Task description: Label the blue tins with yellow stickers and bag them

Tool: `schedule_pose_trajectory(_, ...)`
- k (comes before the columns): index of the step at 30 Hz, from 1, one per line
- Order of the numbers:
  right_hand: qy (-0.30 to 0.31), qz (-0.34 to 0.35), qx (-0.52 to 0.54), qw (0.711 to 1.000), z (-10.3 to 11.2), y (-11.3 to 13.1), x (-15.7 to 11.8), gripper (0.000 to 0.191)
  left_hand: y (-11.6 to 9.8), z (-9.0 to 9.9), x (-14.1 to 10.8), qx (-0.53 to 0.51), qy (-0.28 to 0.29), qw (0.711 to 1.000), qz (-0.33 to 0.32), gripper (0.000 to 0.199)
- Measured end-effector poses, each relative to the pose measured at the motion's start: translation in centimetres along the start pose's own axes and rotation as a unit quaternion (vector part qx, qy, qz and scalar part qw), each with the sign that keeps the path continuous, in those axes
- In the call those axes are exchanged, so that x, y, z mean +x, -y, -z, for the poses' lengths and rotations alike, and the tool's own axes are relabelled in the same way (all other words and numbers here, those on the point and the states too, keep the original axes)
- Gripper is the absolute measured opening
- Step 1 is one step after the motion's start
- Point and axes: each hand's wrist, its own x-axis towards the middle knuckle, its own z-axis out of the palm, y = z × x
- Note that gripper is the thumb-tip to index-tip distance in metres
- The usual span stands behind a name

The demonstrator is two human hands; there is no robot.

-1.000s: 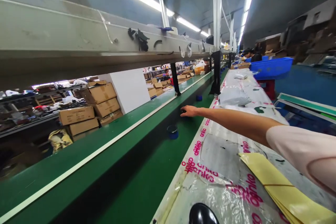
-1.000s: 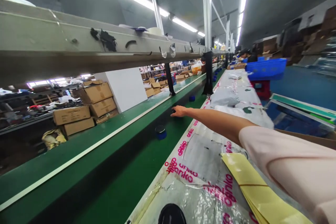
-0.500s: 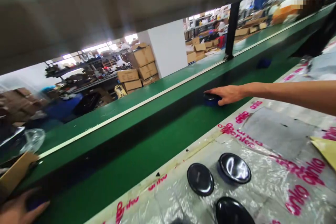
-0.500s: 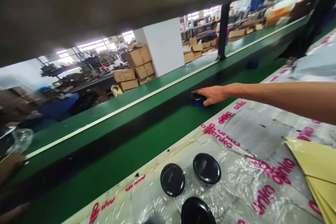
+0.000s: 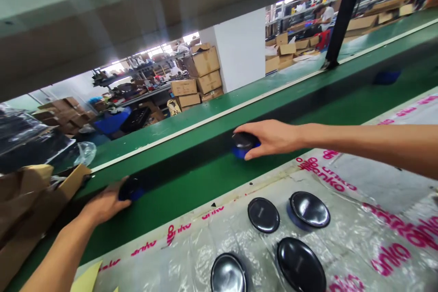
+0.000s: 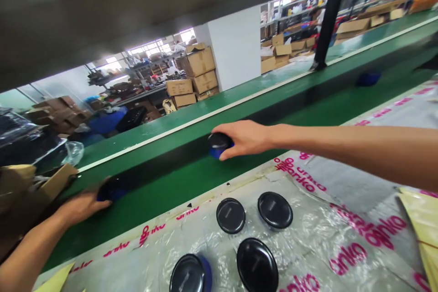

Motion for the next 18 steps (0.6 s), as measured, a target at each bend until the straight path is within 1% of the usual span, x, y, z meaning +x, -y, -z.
schedule_pose_trajectory(2, 0.02, 0.086, 0.03, 0.996, -0.4, 4.7, 1.4, 0.08, -0.3, -0.1, 0.2, 0.012, 0.025, 0.999, -0.015, 0.066)
schedule_pose_trajectory(4, 0.047, 0.143, 0.055, 0.987, -1.2, 8.6, 2.5, 0.075, -0.8, -0.2, 0.4, 0.025, 0.05, 0.998, -0.027, 0.069)
schedule_pose_trajectory(6, 0.074, 0.176, 0.067, 0.979, -1.9, 11.3, 3.0, 0.071, -1.3, -0.1, 0.5, 0.036, 0.063, 0.997, -0.03, 0.072)
schedule_pose_trajectory(7, 0.083, 0.185, 0.068, 0.977, -2.1, 12.1, 3.0, 0.069, -1.7, 0.0, 0.4, 0.042, 0.065, 0.997, -0.029, 0.074)
schedule_pose_trajectory(9, 0.087, 0.197, 0.066, 0.974, -2.2, 12.7, 2.7, 0.067, -2.5, 0.6, -0.2, 0.054, 0.059, 0.996, -0.023, 0.076)
schedule_pose_trajectory(12, 0.079, 0.181, 0.067, 0.978, -1.4, 11.9, 1.9, 0.069, -4.4, 2.3, -2.1, 0.057, 0.051, 0.997, -0.025, 0.081)
schedule_pose_trajectory(15, 0.062, 0.142, 0.058, 0.986, -0.7, 11.6, 1.9, 0.071, -6.8, 4.3, -5.6, 0.045, 0.059, 0.996, -0.04, 0.081)
schedule_pose_trajectory(16, 0.052, 0.14, 0.053, 0.987, -0.8, 12.0, 2.2, 0.071, -7.6, 4.9, -7.2, 0.044, 0.062, 0.996, -0.043, 0.079)
schedule_pose_trajectory(18, 0.04, 0.167, 0.041, 0.984, -1.7, 13.7, 2.9, 0.068, -9.1, 5.7, -10.6, 0.049, 0.067, 0.996, -0.046, 0.071)
